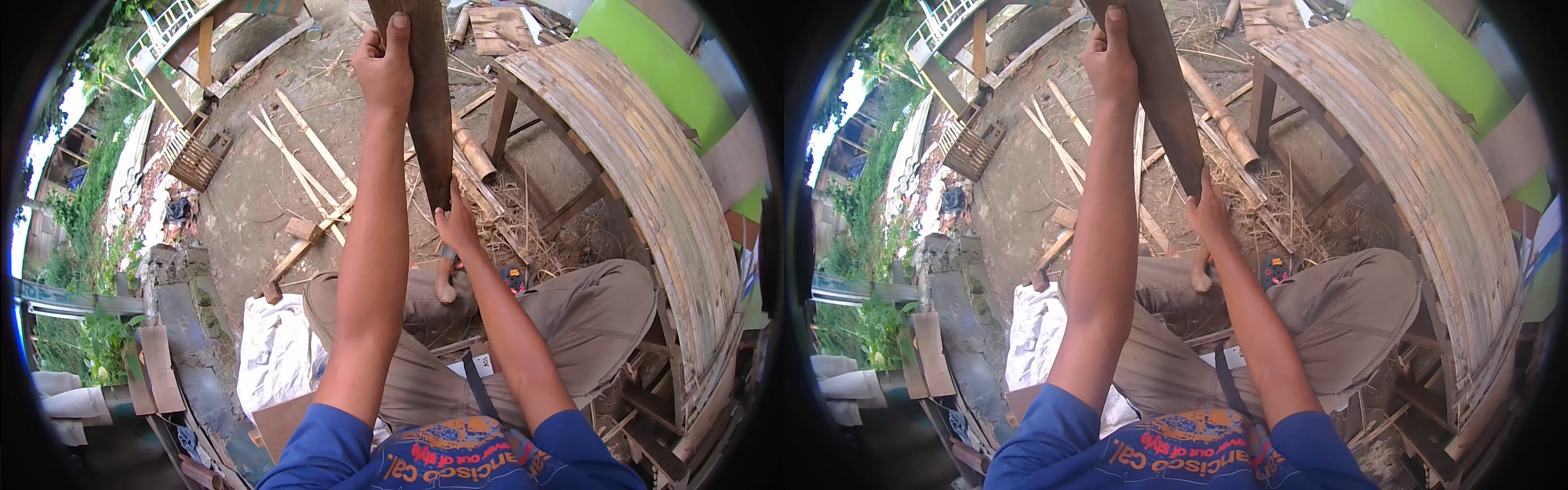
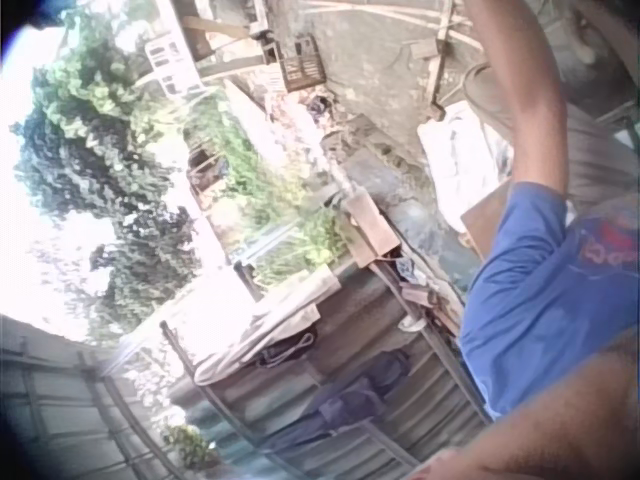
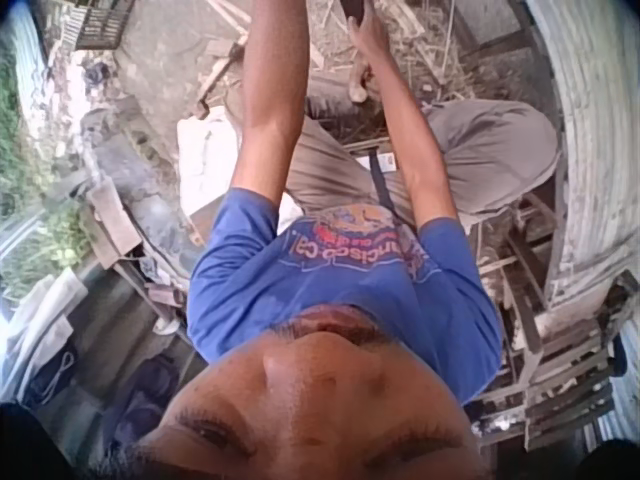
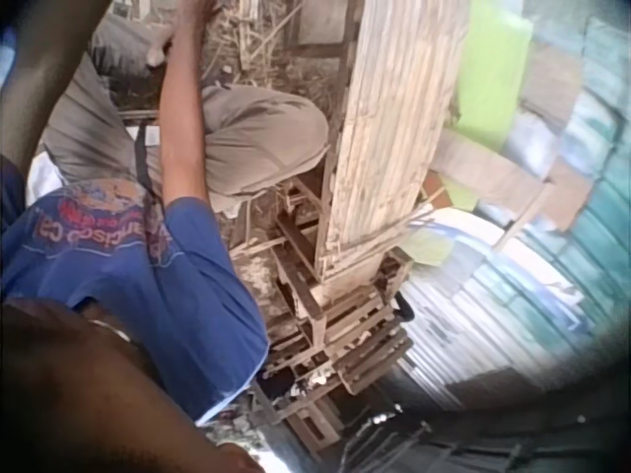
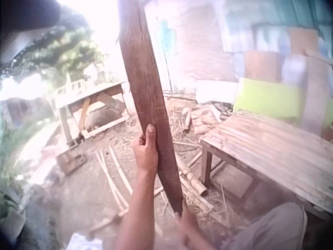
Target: The person sits on the ground and uses a hammer to repeatedly strike a long wooden plank, likely to remove nails or flatten the wood. The person holds the plank with one hand and hammers it with the other, occasionally repositioning the plank on a nearby wooden structure.
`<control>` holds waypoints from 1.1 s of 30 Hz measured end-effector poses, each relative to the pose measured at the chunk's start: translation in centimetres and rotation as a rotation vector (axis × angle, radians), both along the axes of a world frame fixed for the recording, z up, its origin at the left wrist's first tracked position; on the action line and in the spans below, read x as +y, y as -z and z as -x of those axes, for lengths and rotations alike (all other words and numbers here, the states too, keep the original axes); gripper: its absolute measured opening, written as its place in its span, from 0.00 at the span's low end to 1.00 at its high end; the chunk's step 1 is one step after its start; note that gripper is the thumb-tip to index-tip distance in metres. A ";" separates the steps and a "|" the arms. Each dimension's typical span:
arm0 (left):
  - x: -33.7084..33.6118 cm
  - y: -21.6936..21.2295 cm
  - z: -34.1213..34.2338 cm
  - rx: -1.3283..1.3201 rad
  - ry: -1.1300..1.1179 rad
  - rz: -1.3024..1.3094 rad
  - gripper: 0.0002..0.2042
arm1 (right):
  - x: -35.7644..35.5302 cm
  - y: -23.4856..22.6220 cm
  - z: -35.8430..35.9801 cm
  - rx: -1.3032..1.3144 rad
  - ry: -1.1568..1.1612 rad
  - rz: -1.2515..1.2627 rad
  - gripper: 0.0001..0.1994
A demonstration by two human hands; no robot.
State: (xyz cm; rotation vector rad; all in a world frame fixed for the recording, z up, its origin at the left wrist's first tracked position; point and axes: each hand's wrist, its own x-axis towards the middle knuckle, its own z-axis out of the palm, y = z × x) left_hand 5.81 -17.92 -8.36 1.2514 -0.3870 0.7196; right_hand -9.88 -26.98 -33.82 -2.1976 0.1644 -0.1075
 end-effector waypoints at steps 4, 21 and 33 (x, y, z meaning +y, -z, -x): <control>0.8 0.1 0.2 0.018 -0.028 0.025 0.23 | -0.5 0.2 -0.2 0.126 -0.073 -0.103 0.40; 4.7 -0.5 1.7 0.018 0.073 0.126 0.26 | -2.2 5.0 -0.3 -0.037 0.004 -0.625 0.18; 8.9 -0.3 1.0 0.131 -0.436 -0.014 0.27 | -1.5 6.4 -0.4 0.021 0.109 -0.482 0.11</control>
